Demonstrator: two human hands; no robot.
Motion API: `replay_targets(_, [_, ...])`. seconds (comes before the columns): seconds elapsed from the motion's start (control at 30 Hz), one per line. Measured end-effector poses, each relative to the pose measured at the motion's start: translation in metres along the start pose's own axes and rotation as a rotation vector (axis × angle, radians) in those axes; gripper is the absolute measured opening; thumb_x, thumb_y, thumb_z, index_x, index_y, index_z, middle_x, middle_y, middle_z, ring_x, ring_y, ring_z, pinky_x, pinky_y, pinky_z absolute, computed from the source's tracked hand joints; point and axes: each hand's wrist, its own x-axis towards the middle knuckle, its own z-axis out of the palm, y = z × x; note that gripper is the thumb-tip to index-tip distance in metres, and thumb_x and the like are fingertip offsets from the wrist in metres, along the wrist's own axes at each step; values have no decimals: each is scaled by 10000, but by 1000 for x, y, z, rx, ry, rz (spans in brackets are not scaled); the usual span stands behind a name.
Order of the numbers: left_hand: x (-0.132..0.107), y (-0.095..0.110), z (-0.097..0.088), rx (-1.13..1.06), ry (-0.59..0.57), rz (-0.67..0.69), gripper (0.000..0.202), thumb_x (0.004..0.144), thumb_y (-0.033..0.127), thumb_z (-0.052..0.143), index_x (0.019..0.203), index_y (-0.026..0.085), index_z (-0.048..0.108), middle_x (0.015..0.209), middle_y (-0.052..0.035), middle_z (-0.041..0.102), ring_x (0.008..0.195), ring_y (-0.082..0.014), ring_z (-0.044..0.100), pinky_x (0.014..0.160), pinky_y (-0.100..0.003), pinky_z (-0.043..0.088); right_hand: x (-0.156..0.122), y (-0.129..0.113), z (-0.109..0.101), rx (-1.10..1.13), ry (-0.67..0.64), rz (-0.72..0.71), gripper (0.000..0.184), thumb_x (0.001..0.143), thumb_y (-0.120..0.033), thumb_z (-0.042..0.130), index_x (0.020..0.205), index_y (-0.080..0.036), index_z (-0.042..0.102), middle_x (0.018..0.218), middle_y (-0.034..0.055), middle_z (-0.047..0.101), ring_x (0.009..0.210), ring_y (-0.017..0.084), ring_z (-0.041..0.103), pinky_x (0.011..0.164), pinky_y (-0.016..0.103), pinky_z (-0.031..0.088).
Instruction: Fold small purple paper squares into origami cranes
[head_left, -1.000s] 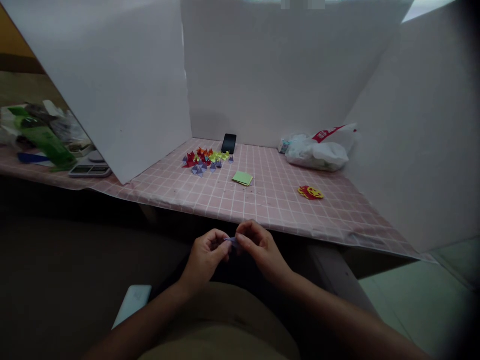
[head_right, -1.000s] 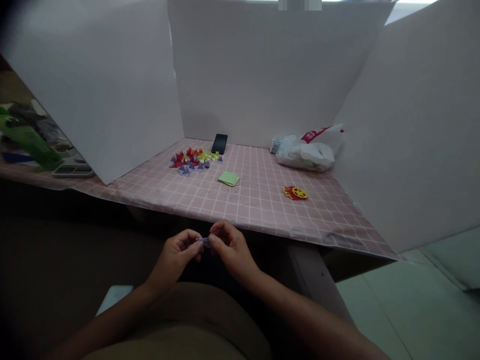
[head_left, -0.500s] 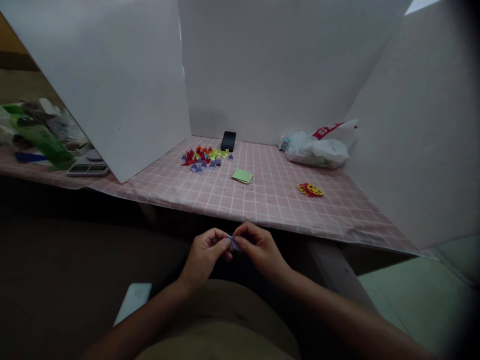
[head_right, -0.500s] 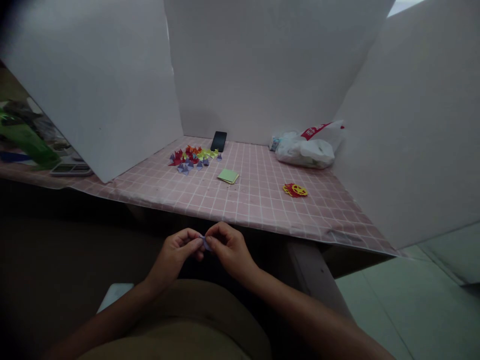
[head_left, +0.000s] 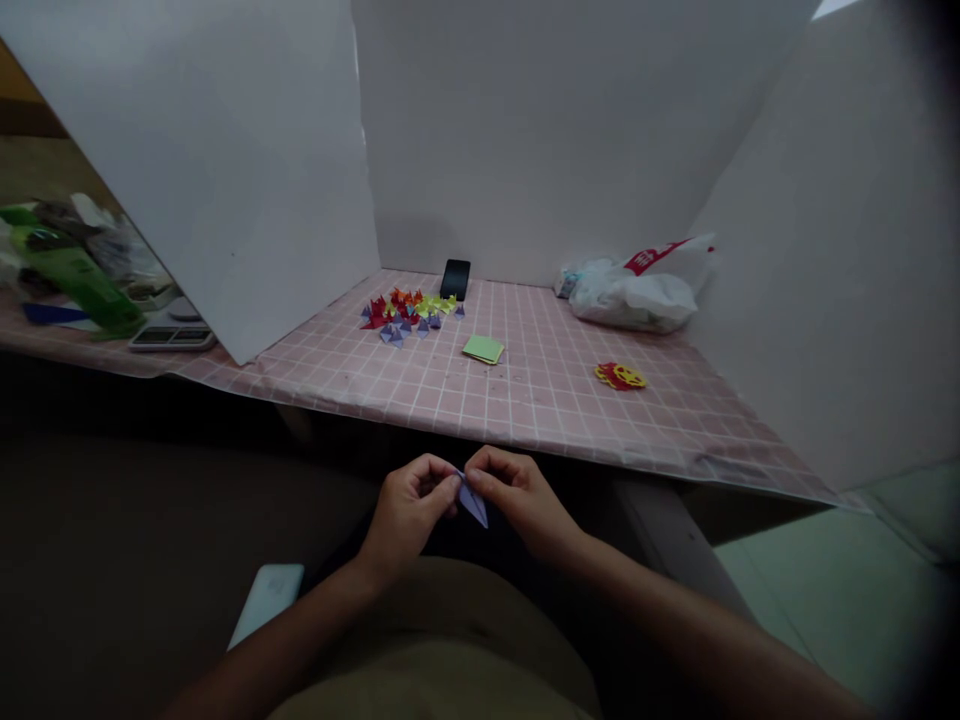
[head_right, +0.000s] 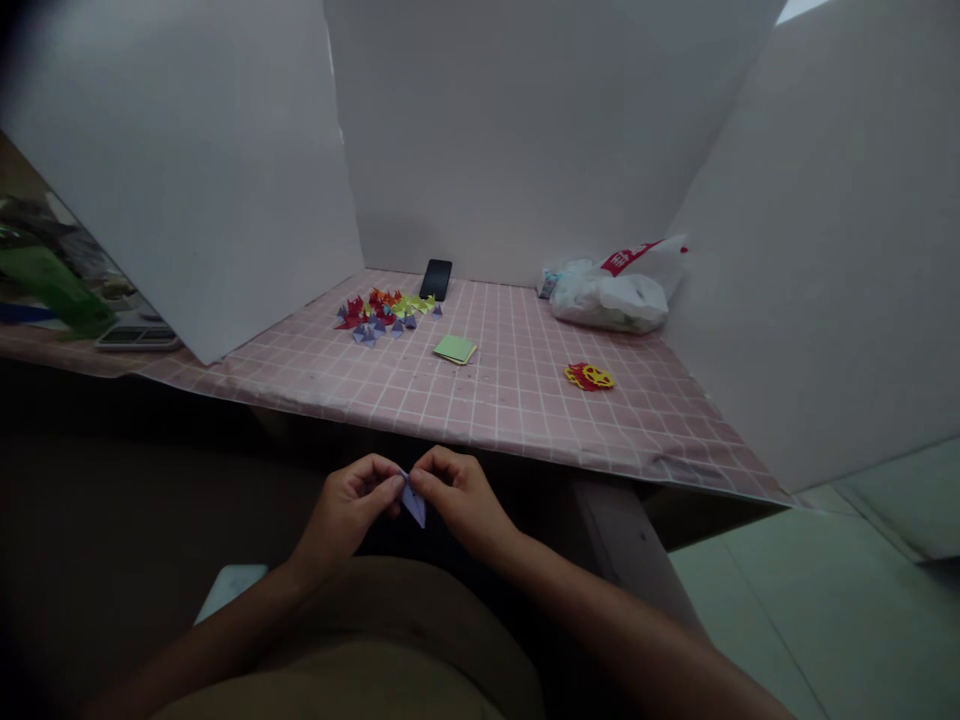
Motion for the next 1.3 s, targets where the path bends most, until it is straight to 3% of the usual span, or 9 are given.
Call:
replay_targets(0.3, [-2,2,1,-4,-11,4,163,804,310,648,779,149,645,636,14,597,583,-114,547,573,-226,432,0,4,0,137,-52,58,254,808,-382,675,711,-155,619,634,-22,540,589,103,453,590,242,352])
replay_targets(0.67, [-3,-1,3,-17,23,-14,168,791,322,657,764,157,645,622,12,608,570,-124,555,560,-234,433,1,3,1,-213,9,-130,196,867,-279,561,699,-179,578,683,-1,554,654,133,492,614,260,387])
replay_targets(0.97, [-3,-3,0,46,-10,31,219,853,350,612,749,159,639,598,19,585,578,-121,543,576,-229,419,-2,5,3,-370,21,-250,194,880,-193,517,687,-185,537,725,12,545,680,141,504,624,269,383])
replay_targets(1.2, [-2,-2,0,63,49,36,230,850,343,608,713,160,633,569,20,579,552,-120,532,562,-226,414,-1,3,2,-238,-36,-125,164,863,-260,565,722,-178,580,727,9,565,690,141,513,639,264,403])
replay_targets(1.3, [-1,-2,-1,12,3,19,268,871,369,583,714,158,638,576,15,585,558,-124,546,580,-231,430,-1,1,2,-193,-27,-68,161,843,-273,587,716,-173,577,703,-2,551,664,131,493,616,254,389])
